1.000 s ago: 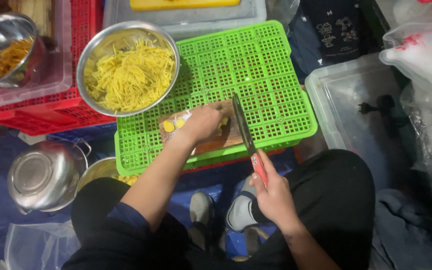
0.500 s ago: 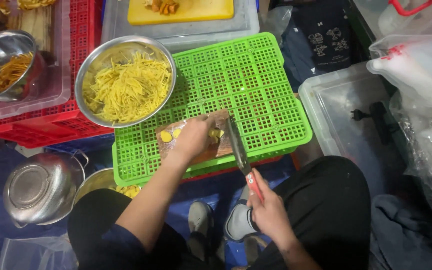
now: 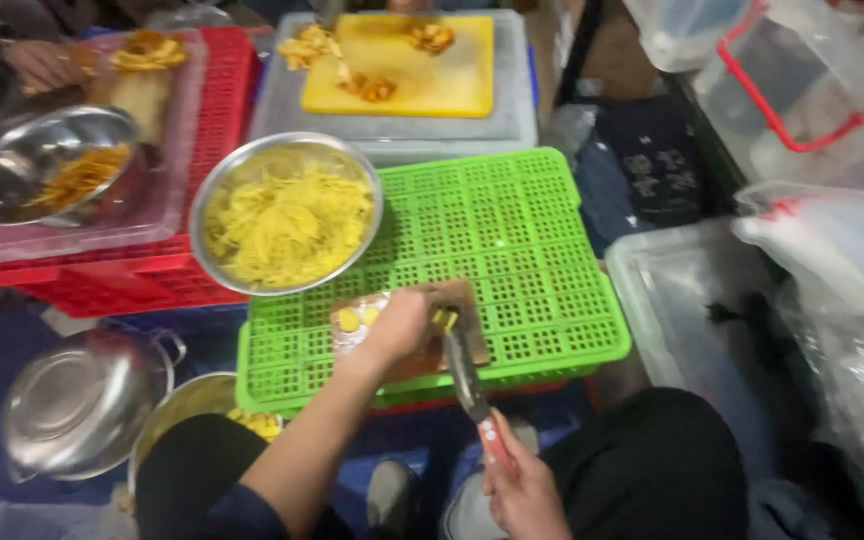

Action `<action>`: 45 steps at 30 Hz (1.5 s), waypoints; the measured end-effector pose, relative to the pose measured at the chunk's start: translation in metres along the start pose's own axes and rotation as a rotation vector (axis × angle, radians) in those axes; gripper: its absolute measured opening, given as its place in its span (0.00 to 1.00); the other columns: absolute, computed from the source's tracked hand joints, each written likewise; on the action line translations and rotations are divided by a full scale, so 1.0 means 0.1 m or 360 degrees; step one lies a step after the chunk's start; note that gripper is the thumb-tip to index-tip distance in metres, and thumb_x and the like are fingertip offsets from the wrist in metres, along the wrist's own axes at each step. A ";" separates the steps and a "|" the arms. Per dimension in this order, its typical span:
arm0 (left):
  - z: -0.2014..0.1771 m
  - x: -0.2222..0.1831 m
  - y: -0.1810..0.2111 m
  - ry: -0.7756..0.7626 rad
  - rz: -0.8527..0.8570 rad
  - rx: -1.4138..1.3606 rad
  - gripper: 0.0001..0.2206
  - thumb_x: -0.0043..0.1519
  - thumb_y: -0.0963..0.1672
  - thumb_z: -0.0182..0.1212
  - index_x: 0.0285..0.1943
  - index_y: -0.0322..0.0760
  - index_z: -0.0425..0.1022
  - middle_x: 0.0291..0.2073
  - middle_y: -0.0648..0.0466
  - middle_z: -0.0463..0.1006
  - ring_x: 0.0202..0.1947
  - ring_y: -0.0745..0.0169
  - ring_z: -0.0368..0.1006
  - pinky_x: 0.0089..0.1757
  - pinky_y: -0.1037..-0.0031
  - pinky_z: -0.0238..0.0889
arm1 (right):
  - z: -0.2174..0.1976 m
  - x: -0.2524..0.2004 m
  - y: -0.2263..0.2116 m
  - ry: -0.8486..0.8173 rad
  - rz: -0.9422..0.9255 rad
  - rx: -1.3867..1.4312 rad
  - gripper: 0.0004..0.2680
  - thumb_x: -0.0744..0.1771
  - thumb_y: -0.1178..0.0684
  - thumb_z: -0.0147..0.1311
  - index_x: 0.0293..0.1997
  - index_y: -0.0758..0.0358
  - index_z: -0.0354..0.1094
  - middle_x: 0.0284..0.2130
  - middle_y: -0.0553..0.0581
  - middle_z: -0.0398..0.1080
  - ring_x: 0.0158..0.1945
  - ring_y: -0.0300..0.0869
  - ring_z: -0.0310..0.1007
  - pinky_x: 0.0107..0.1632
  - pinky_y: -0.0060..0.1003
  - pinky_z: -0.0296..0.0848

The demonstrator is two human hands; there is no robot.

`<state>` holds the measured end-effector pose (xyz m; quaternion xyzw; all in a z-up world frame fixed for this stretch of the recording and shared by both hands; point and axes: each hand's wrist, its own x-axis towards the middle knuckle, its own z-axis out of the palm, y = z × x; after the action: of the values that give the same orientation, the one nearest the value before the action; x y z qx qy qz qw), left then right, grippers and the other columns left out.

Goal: Julienning potatoes into thin strips using a knife on a small wooden cutting board.

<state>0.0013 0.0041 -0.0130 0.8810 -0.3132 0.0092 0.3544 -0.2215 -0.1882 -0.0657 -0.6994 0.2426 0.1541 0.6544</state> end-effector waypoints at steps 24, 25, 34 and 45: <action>-0.66 -0.93 -0.27 0.0464 -0.1311 -0.0096 0.08 0.56 0.41 0.65 0.42 0.36 0.83 0.33 0.50 0.86 0.32 0.60 0.82 0.36 0.69 0.77 | 0.28 -0.20 -0.64 -0.0170 -0.0756 -0.1164 0.22 0.66 0.47 0.49 0.71 0.36 0.59 0.44 0.53 0.81 0.41 0.54 0.80 0.41 0.44 0.73; -0.61 -0.95 -0.35 0.0464 -0.1234 0.0135 0.07 0.54 0.43 0.66 0.39 0.38 0.84 0.33 0.51 0.86 0.33 0.58 0.82 0.37 0.65 0.75 | 0.26 -0.21 -0.65 -0.0111 -0.0859 -0.1166 0.22 0.65 0.49 0.52 0.70 0.38 0.61 0.52 0.52 0.79 0.47 0.53 0.80 0.44 0.45 0.75; -0.32 -0.72 -0.36 0.0123 -0.0163 0.0512 0.19 0.53 0.44 0.71 0.55 0.37 0.82 0.47 0.44 0.78 0.43 0.41 0.69 0.40 0.51 0.67 | 0.04 -0.26 -0.71 0.0137 -0.0902 -0.0813 0.21 0.66 0.50 0.52 0.69 0.49 0.64 0.48 0.50 0.81 0.30 0.40 0.78 0.38 0.34 0.71; -0.35 -0.59 -0.15 0.0484 -0.0539 0.0264 0.06 0.64 0.43 0.66 0.35 0.38 0.81 0.27 0.51 0.82 0.26 0.60 0.78 0.49 0.61 0.75 | 0.01 -0.25 -0.68 0.0122 -0.0697 -0.0777 0.21 0.66 0.48 0.52 0.70 0.47 0.63 0.44 0.47 0.82 0.27 0.38 0.75 0.35 0.34 0.70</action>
<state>-0.0301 0.0664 -0.0103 0.9356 -0.1021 0.1078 0.3204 -0.2049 -0.1816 0.0048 -0.8765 0.0667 0.0369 0.4754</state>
